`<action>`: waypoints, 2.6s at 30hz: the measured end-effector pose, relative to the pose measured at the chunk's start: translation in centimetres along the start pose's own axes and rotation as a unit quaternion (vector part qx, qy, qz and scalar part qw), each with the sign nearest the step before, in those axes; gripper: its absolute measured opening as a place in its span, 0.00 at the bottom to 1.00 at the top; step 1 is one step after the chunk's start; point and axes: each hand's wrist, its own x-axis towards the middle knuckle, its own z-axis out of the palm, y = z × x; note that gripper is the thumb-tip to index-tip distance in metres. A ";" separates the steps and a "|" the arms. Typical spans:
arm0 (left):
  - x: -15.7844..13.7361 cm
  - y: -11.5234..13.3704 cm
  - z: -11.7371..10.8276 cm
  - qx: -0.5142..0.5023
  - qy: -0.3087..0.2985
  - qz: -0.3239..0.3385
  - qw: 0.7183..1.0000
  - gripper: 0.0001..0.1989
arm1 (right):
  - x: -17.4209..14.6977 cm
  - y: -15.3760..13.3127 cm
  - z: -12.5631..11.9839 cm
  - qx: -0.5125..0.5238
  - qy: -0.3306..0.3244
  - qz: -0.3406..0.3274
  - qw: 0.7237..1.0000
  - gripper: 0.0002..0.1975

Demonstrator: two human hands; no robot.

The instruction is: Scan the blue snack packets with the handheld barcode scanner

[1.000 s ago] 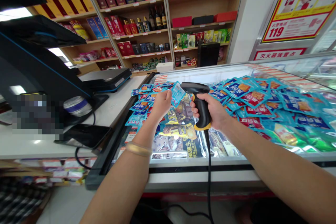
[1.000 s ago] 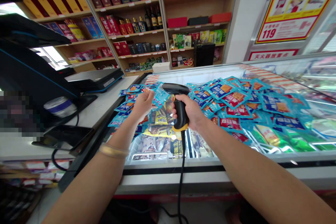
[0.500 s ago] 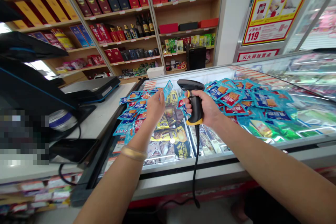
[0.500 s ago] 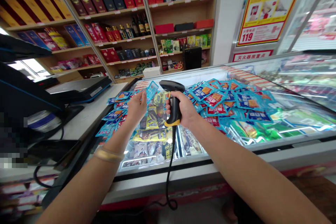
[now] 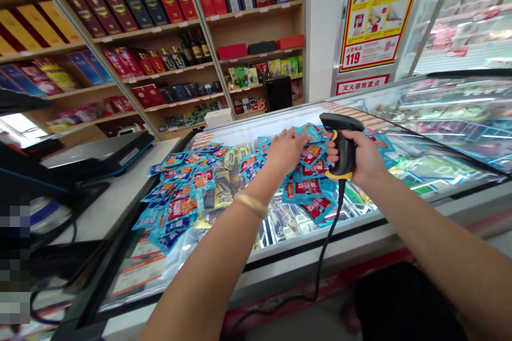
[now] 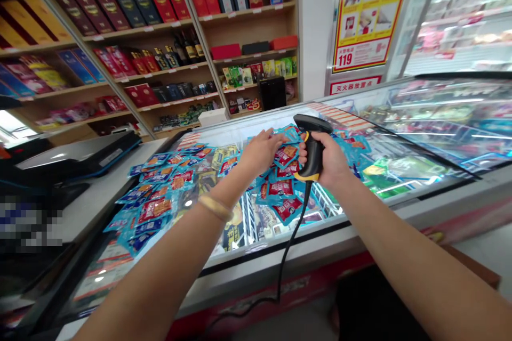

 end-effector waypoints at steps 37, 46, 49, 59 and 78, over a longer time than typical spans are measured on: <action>-14.1 -14.8 -3.8 0.080 -0.078 -0.323 0.940 0.20 | 0.0 14.3 10.4 -0.045 -0.136 0.227 0.963 0.04; -14.2 -16.1 -4.1 0.031 0.048 -0.335 0.940 0.19 | -0.4 14.5 10.6 -0.059 -0.138 0.243 0.958 0.05; -13.9 -16.4 -3.9 -0.127 0.186 -0.355 0.907 0.16 | -0.6 14.3 10.7 -0.059 -0.135 0.239 0.960 0.06; -13.6 -15.3 -4.0 -0.658 0.241 -0.378 0.605 0.09 | -0.9 14.2 10.6 -0.067 -0.208 0.246 0.944 0.05; -13.3 -15.0 -4.2 -0.677 0.272 -0.368 0.576 0.05 | -1.2 14.4 10.7 -0.119 -0.189 0.255 0.941 0.08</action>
